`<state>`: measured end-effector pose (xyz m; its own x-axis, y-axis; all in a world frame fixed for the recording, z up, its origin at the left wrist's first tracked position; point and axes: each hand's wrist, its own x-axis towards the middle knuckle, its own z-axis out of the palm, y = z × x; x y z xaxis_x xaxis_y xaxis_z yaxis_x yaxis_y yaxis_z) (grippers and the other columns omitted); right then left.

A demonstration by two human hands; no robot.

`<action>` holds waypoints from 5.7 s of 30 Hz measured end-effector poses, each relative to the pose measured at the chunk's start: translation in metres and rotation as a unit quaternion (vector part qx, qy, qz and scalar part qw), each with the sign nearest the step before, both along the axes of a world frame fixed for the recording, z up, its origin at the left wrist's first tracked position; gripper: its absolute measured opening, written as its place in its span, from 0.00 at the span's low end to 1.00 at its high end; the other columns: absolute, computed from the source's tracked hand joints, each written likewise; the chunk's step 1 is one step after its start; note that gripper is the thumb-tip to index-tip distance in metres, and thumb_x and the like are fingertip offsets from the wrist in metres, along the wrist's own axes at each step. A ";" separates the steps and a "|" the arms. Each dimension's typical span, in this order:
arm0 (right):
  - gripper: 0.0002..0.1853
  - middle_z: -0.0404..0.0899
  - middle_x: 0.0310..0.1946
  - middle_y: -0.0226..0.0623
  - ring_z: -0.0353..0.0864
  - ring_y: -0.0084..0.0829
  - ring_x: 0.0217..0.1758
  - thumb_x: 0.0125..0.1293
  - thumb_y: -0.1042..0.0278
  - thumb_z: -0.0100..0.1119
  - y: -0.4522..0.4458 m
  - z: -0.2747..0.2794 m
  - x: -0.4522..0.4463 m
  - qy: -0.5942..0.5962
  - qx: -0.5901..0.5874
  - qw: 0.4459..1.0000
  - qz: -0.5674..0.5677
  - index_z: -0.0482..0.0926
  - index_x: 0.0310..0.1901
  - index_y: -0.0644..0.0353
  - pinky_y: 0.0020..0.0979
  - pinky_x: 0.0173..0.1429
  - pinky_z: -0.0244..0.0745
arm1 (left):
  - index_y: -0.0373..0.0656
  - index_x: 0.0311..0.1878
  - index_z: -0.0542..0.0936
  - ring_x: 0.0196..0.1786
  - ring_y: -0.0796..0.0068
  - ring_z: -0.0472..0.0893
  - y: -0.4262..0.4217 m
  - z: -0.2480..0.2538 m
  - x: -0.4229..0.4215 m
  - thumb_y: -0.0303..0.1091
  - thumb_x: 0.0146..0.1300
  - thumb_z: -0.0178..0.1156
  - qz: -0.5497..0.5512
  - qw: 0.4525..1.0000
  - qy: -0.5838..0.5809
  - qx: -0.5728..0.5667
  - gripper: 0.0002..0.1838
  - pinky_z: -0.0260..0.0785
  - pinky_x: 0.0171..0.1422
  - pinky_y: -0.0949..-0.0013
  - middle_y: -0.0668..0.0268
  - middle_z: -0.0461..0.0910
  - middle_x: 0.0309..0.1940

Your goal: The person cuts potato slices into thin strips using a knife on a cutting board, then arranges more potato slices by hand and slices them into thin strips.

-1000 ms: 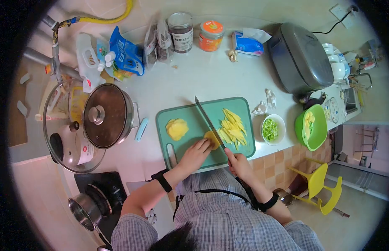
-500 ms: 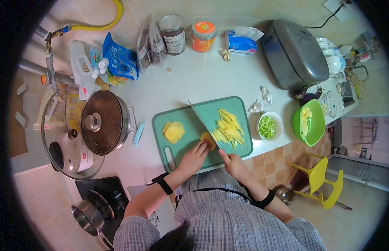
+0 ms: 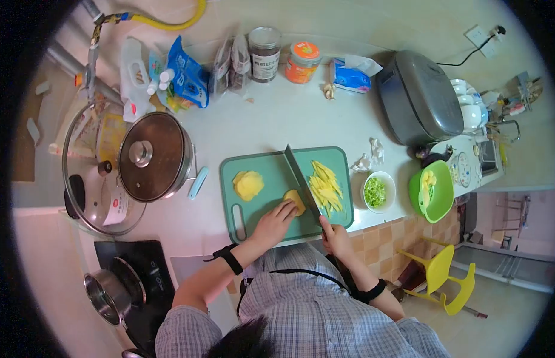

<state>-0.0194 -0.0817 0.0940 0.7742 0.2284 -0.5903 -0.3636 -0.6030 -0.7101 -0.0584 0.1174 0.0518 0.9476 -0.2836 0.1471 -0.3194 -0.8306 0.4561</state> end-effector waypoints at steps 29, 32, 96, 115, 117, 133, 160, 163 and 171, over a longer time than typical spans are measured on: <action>0.31 0.60 0.09 0.26 0.58 0.20 0.09 0.62 0.36 0.45 0.026 0.026 0.002 0.097 -0.005 0.995 -0.037 0.65 0.15 0.58 0.23 0.13 0.54 | 0.45 0.43 0.76 0.59 0.62 0.67 0.011 -0.012 0.004 0.33 0.53 0.55 0.001 1.000 -0.023 0.020 0.12 0.67 0.56 0.60 0.62 0.68 0.53; 0.31 0.60 0.09 0.26 0.58 0.19 0.09 0.62 0.37 0.46 0.022 0.024 0.006 0.096 -0.012 0.995 -0.023 0.65 0.16 0.58 0.23 0.14 0.53 | 0.45 0.43 0.75 0.58 0.63 0.67 0.010 -0.014 0.007 0.31 0.52 0.54 -0.004 1.000 -0.012 0.021 0.14 0.68 0.54 0.63 0.62 0.68 0.52; 0.30 0.58 0.09 0.25 0.55 0.18 0.09 0.61 0.37 0.47 0.033 0.029 0.002 0.157 0.010 0.987 -0.044 0.64 0.16 0.57 0.21 0.13 0.51 | 0.44 0.43 0.76 0.55 0.64 0.70 0.016 -0.022 0.004 0.34 0.55 0.53 0.013 0.999 0.001 -0.043 0.12 0.70 0.52 0.64 0.65 0.71 0.47; 0.21 0.72 0.20 0.46 0.71 0.43 0.21 0.62 0.75 0.47 0.012 -0.013 -0.005 -0.010 -0.043 0.983 0.179 0.68 0.57 0.50 0.39 0.29 0.68 | 0.43 0.42 0.75 0.53 0.70 0.70 0.021 -0.025 0.011 0.29 0.50 0.52 -0.025 0.999 -0.007 -0.025 0.13 0.73 0.45 0.71 0.68 0.71 0.42; 0.22 0.71 0.20 0.46 0.72 0.44 0.22 0.62 0.75 0.46 0.013 -0.012 -0.003 -0.026 -0.050 0.979 0.196 0.67 0.59 0.48 0.39 0.30 0.69 | 0.43 0.42 0.75 0.53 0.69 0.70 0.022 -0.025 0.010 0.29 0.50 0.53 -0.027 0.999 -0.029 -0.025 0.13 0.73 0.44 0.71 0.69 0.71 0.42; 0.32 0.64 0.10 0.27 0.63 0.21 0.11 0.61 0.35 0.46 0.007 0.012 0.006 0.042 -0.038 0.998 0.005 0.68 0.15 0.60 0.24 0.16 0.58 | 0.43 0.41 0.76 0.51 0.68 0.72 0.009 -0.015 0.006 0.31 0.49 0.59 0.025 0.998 -0.036 -0.044 0.13 0.73 0.44 0.69 0.66 0.73 0.42; 0.36 0.65 0.10 0.31 0.66 0.25 0.10 0.57 0.31 0.47 -0.016 0.002 0.027 0.144 0.120 0.982 0.023 0.70 0.16 0.64 0.25 0.15 0.63 | 0.40 0.44 0.78 0.52 0.59 0.72 0.007 0.094 0.006 0.28 0.51 0.56 0.051 0.988 0.032 0.139 0.15 0.66 0.55 0.62 0.59 0.74 0.47; 0.37 0.67 0.09 0.34 0.68 0.27 0.10 0.57 0.31 0.47 -0.012 0.003 0.023 0.108 0.093 0.990 0.015 0.70 0.14 0.65 0.29 0.18 0.65 | 0.40 0.43 0.78 0.51 0.59 0.73 0.022 0.101 0.020 0.28 0.51 0.55 -0.016 0.988 -0.018 0.154 0.14 0.66 0.55 0.62 0.59 0.75 0.44; 0.41 0.69 0.09 0.44 0.74 0.41 0.17 0.59 0.31 0.42 0.009 0.008 -0.003 -0.016 -0.027 0.998 0.062 0.73 0.14 0.70 0.38 0.29 0.70 | 0.38 0.48 0.74 0.56 0.58 0.69 0.023 0.036 0.006 0.29 0.54 0.50 -0.141 0.982 0.035 0.119 0.16 0.65 0.57 0.61 0.57 0.69 0.53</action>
